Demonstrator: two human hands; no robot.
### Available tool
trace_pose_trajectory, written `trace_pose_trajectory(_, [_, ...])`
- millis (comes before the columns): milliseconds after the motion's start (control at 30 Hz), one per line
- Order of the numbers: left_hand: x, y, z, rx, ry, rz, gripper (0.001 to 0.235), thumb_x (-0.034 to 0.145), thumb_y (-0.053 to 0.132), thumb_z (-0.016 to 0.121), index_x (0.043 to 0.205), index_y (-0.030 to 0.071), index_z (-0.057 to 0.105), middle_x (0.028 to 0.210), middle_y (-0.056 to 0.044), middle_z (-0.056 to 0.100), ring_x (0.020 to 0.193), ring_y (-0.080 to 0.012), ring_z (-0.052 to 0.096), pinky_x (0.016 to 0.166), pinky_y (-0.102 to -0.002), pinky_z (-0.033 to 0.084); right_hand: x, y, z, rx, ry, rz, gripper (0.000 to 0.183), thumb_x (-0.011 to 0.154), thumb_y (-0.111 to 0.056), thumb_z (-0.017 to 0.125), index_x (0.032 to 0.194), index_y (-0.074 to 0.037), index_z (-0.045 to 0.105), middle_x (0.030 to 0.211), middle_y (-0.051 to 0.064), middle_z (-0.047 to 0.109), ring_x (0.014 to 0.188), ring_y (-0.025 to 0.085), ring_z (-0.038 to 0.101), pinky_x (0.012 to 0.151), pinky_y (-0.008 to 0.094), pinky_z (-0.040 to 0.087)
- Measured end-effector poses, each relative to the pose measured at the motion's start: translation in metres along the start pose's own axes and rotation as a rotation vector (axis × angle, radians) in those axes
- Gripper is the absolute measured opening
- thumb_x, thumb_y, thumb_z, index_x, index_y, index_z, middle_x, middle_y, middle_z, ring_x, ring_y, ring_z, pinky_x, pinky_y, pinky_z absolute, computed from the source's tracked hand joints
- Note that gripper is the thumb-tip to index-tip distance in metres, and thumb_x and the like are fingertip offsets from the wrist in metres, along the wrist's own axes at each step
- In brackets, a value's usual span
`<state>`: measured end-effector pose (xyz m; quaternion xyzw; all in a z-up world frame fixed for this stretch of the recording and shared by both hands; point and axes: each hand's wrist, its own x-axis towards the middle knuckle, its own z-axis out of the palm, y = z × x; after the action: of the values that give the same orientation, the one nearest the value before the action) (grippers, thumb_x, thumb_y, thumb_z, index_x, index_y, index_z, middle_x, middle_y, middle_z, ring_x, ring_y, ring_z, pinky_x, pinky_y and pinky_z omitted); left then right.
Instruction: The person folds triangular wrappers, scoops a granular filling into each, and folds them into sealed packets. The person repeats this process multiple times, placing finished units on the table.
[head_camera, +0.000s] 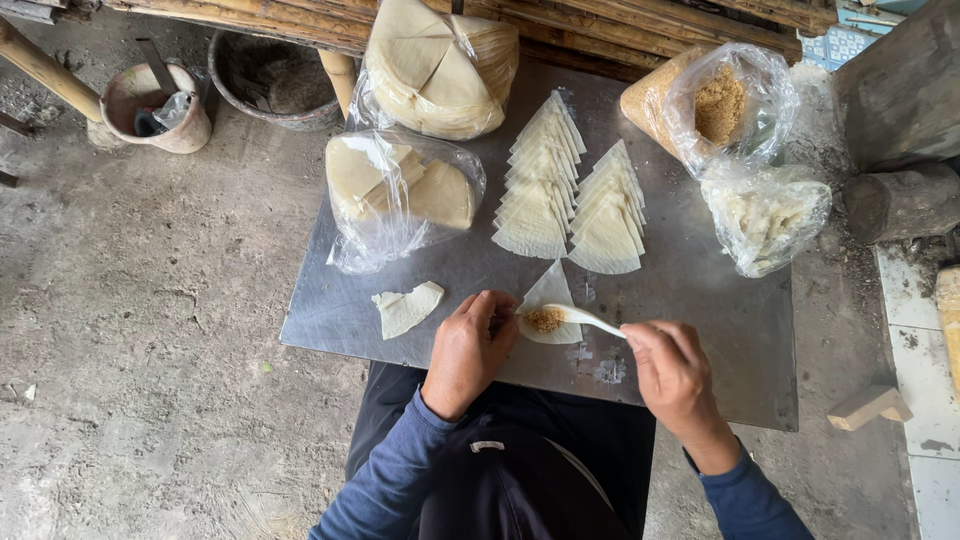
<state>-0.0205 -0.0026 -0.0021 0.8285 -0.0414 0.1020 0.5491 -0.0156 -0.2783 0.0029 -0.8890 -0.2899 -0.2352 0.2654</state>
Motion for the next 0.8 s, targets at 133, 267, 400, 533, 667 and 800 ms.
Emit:
trace_pose_trajectory(133, [0.000,0.000,0.000,-0.001,0.011,0.027,0.020,0.090,0.009,0.073,0.107,0.004,0.066,0.097,-0.012,0.075,0.084,-0.0234,0.078,0.071,-0.031,0.063,0.001,0.009,-0.007,0.095,0.037,0.177,0.010,0.104,-0.007,0.061,0.113,-0.004,0.066,0.099,0.006,0.066,0.082,0.012,0.063,0.066,0.026,0.052])
trace_pose_trajectory(267, [0.000,0.004,-0.001,0.039,0.001,0.014,0.018,0.091,0.013,0.073,0.105,0.004,0.066,0.093,-0.012,0.075,0.076,-0.0246,0.077,0.064,-0.033,0.060,0.013,0.033,-0.036,0.118,0.119,0.427,0.011,0.106,-0.006,0.062,0.115,-0.003,0.068,0.096,0.005,0.066,0.070,0.011,0.055,0.056,0.025,0.041])
trace_pose_trajectory(400, [0.000,0.009,-0.002,0.048,-0.006,-0.010,0.015,0.092,0.015,0.072,0.104,0.006,0.068,0.089,-0.012,0.076,0.070,-0.0255,0.076,0.060,-0.034,0.058,0.044,0.094,-0.071,-0.168,0.243,0.267,0.005,0.118,0.003,0.060,0.118,0.001,0.064,0.107,0.009,0.067,0.085,0.011,0.061,0.068,0.022,0.045])
trace_pose_trajectory(533, [0.000,0.011,-0.001,0.027,-0.003,-0.005,0.014,0.093,0.013,0.069,0.105,0.006,0.069,0.088,-0.012,0.076,0.071,-0.0254,0.076,0.060,-0.034,0.058,0.095,0.167,-0.056,-0.410,0.214,0.235,0.005,0.116,0.003,0.064,0.115,-0.001,0.065,0.112,0.010,0.063,0.096,0.018,0.060,0.087,0.031,0.051])
trace_pose_trajectory(667, [-0.003,0.013,-0.001,0.020,-0.004,0.015,0.014,0.094,0.012,0.068,0.107,0.006,0.069,0.089,-0.014,0.075,0.072,-0.0278,0.075,0.061,-0.035,0.058,0.122,0.162,-0.033,-0.664,0.146,0.124,0.015,0.109,-0.010,0.074,0.123,-0.007,0.069,0.118,0.008,0.057,0.112,0.025,0.057,0.101,0.043,0.047])
trace_pose_trajectory(800, [-0.003,0.016,-0.003,0.054,-0.002,0.079,0.013,0.096,0.012,0.068,0.108,0.007,0.069,0.090,-0.014,0.075,0.076,-0.0312,0.074,0.064,-0.037,0.058,0.115,0.095,-0.031,-0.755,0.188,0.031,0.038,0.095,-0.013,0.075,0.132,-0.008,0.069,0.127,0.014,0.048,0.113,0.026,0.052,0.099,0.046,0.046])
